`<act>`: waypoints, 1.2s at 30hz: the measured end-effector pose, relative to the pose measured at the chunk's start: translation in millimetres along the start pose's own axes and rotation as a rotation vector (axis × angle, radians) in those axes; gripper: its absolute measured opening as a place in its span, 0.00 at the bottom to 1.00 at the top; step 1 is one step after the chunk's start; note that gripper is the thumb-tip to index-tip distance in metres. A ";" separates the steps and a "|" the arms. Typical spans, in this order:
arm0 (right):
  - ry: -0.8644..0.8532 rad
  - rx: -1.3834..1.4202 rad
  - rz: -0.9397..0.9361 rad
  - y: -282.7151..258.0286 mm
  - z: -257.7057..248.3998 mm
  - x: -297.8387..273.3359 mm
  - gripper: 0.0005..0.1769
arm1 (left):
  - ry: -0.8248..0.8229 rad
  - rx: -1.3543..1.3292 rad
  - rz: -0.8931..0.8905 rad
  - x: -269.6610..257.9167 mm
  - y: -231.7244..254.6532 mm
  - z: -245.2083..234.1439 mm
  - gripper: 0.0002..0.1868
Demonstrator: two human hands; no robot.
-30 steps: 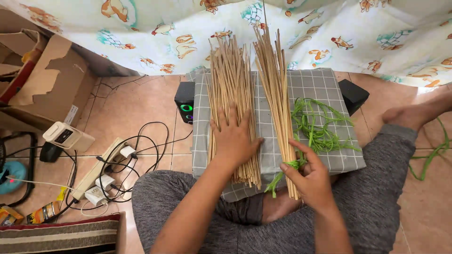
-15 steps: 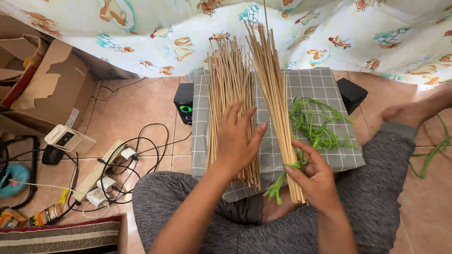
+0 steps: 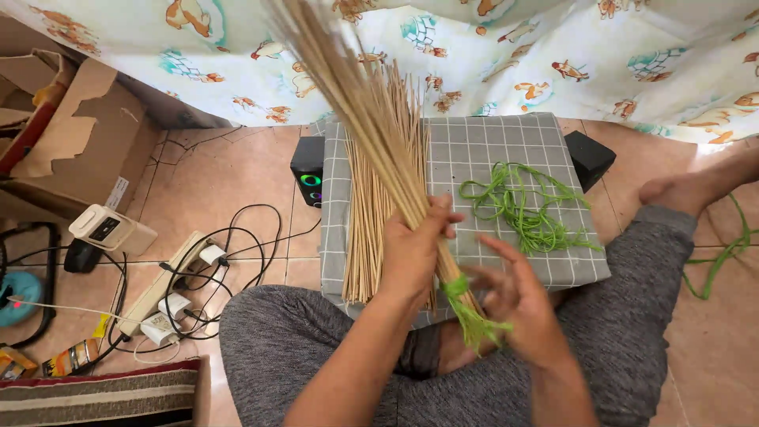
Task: The person is organizing thin bamboo sticks into bundles and securing each bundle by tying a green plastic strip around it.
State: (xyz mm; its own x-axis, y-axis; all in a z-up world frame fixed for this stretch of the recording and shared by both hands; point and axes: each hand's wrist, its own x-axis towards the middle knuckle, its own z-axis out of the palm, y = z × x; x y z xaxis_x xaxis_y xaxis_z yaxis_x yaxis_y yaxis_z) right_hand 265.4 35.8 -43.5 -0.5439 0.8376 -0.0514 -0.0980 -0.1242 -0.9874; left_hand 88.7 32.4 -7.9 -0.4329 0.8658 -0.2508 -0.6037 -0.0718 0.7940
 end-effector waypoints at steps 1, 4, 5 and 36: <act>-0.004 -0.001 0.000 -4.7 4.9 0.6 0.52 | 0.003 -0.002 0.003 -1.1 2.1 0.9 0.13; 0.094 -0.635 -0.246 -15.7 19.1 -0.9 0.57 | 0.076 0.150 0.134 -8.0 4.3 1.6 0.18; 0.096 -0.683 -0.247 -17.9 23.0 -1.7 0.52 | 0.040 0.233 0.220 -11.2 2.9 1.1 0.21; 0.117 -0.931 -0.471 -21.7 36.8 -14.9 0.07 | -0.129 -0.081 0.058 0.3 25.9 -32.3 0.13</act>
State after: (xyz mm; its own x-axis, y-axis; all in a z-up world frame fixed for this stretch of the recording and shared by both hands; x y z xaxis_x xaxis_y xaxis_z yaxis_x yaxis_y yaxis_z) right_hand 245.0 6.4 -15.8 -0.5286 0.7474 0.4025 0.4284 0.6442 -0.6336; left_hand 51.3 14.8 -5.3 -0.3821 0.9151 -0.1287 -0.6347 -0.1586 0.7563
